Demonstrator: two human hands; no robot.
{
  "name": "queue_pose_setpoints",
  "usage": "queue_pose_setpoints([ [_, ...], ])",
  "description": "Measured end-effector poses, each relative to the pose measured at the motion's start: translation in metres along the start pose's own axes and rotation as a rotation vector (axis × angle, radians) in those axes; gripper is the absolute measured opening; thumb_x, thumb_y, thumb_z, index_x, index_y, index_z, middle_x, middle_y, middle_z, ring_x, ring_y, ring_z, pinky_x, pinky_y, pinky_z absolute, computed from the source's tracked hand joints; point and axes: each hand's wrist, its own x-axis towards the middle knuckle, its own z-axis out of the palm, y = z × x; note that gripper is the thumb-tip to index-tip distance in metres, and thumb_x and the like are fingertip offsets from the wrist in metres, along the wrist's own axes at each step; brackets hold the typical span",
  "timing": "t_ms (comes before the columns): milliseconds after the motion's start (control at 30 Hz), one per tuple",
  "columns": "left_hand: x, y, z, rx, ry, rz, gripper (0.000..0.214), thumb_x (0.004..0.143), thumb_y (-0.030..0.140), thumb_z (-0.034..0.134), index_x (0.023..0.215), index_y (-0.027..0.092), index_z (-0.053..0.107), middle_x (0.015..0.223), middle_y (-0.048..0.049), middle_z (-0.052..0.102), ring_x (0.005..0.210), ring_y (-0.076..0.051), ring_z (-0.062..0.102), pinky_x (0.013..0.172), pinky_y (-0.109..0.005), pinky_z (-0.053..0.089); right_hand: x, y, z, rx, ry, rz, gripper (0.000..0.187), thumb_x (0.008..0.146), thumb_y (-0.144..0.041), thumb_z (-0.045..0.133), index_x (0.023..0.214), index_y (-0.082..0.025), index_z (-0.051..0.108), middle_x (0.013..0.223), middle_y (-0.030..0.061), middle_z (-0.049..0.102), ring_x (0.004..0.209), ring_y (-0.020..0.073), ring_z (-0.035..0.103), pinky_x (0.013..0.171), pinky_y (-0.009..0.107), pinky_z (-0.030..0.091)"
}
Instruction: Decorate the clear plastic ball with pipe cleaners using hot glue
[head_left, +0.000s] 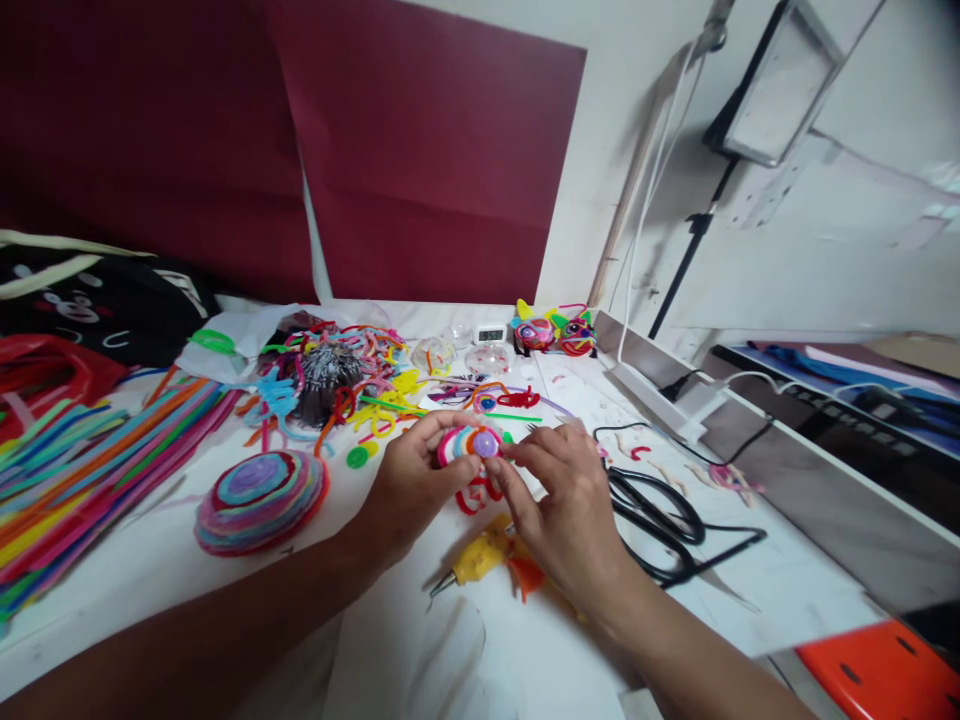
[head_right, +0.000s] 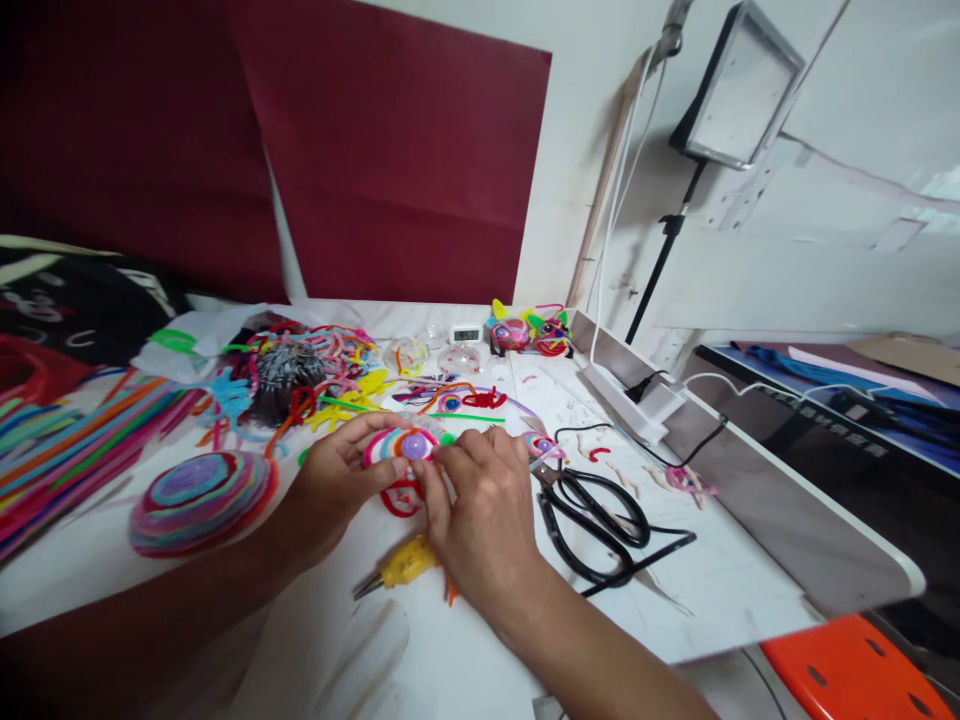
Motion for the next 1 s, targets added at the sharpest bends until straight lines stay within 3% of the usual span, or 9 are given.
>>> queue_pose_setpoints([
  [433, -0.001, -0.006, 0.001, -0.003, 0.022, -0.008, 0.031, 0.065, 0.016, 0.075, 0.093, 0.019, 0.062, 0.079, 0.0033, 0.069, 0.067, -0.011, 0.062, 0.061, -0.019, 0.05, -0.003, -0.003, -0.001, -0.05, -0.029, 0.005, 0.024, 0.09, -0.03, 0.056, 0.084, -0.015, 0.074, 0.072, 0.0067, 0.062, 0.075, 0.0226, 0.049, 0.072, 0.04, 0.035],
  [1000, -0.001, -0.006, -0.004, 0.167, -0.109, 0.127, 0.026, 0.073, 0.016, 0.07, 0.097, 0.02, 0.061, 0.08, 0.0045, 0.068, 0.069, -0.008, 0.06, 0.063, -0.015, 0.05, -0.006, -0.001, -0.003, -0.026, 0.018, -0.003, 0.02, 0.088, -0.023, 0.059, 0.079, -0.014, 0.075, 0.068, 0.0066, 0.062, 0.072, 0.0218, 0.05, 0.071, 0.04, 0.035],
])
